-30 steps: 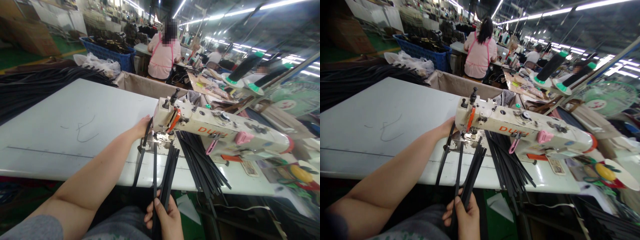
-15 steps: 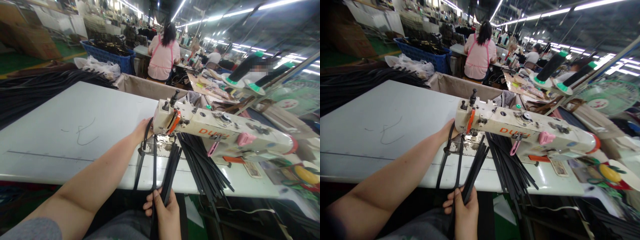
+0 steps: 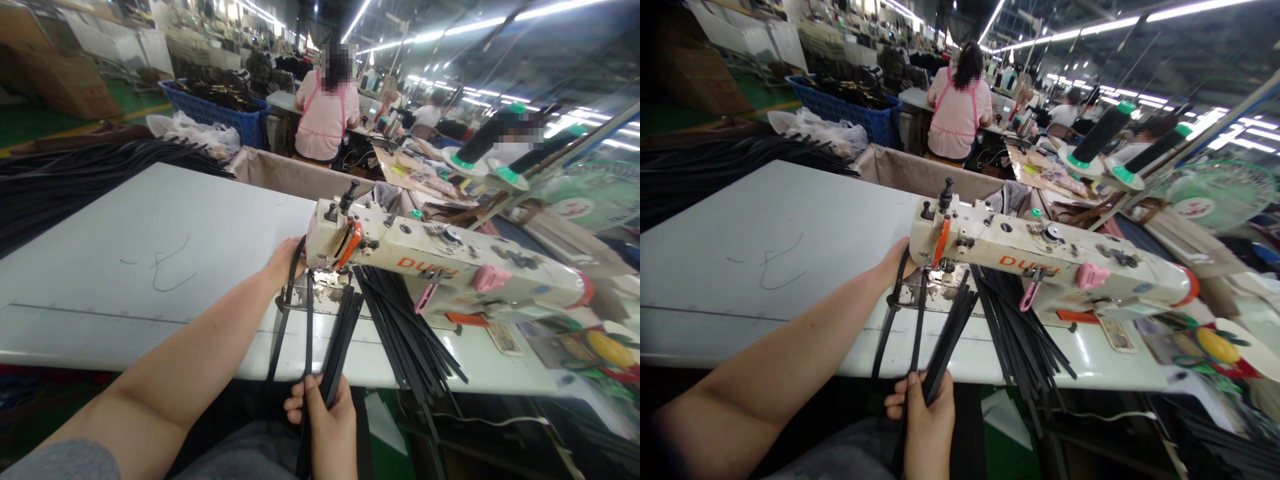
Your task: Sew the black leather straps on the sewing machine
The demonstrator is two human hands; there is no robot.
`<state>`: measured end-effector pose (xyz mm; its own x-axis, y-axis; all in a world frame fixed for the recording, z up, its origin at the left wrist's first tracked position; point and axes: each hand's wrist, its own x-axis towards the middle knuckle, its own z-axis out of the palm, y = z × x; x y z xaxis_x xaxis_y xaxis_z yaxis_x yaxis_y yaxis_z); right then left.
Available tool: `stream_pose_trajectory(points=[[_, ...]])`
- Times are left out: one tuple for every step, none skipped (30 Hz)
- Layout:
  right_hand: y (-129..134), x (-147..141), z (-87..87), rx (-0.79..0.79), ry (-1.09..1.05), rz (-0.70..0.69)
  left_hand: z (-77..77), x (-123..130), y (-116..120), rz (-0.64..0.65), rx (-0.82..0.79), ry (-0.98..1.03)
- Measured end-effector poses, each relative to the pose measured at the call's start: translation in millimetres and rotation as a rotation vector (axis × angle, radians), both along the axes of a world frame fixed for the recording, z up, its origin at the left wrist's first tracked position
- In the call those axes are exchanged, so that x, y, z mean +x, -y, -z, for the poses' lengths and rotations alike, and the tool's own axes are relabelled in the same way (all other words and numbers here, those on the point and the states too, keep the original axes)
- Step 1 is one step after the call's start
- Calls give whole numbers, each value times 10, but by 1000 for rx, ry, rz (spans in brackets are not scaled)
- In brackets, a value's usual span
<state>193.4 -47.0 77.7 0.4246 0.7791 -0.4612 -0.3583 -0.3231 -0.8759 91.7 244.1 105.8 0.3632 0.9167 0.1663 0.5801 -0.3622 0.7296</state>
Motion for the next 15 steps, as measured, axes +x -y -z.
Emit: stream_pose_trajectory(points=[[3,-3,19,7,9,5,-7,1,4,-9,16,-9],[5,-5,37,14,15,9,-15,1,9,-17,31,-15],[5,-7,54,20,18,11,-24,1,17,-12,37,-19],[4,-8,68,25,19,15,-32,0,25,-6,40,-23],[1,-8,79,29,18,17,-39,-2,34,-4,46,-24],[-3,-7,87,32,16,20,-44,-4,42,-3,50,-18],[-6,-6,93,36,14,23,-47,-5,47,-6,49,-6],[-9,-5,99,39,13,25,-47,-7,50,-14,43,9],[-10,-4,103,43,12,27,-46,-9,49,-29,30,27],[-9,-4,107,46,11,29,-43,-11,43,-48,15,42],[-7,-3,110,48,10,29,-41,-14,33,-66,2,51],[-5,-1,111,49,9,29,-40,-20,20,-82,-4,53],[-3,1,112,48,6,26,-41,-29,5,-91,-4,54],[-1,4,110,46,4,27,-46,-42,-7,-82,-4,58],[-1,8,106,45,2,29,-54,-58,-16,-52,-11,73]])
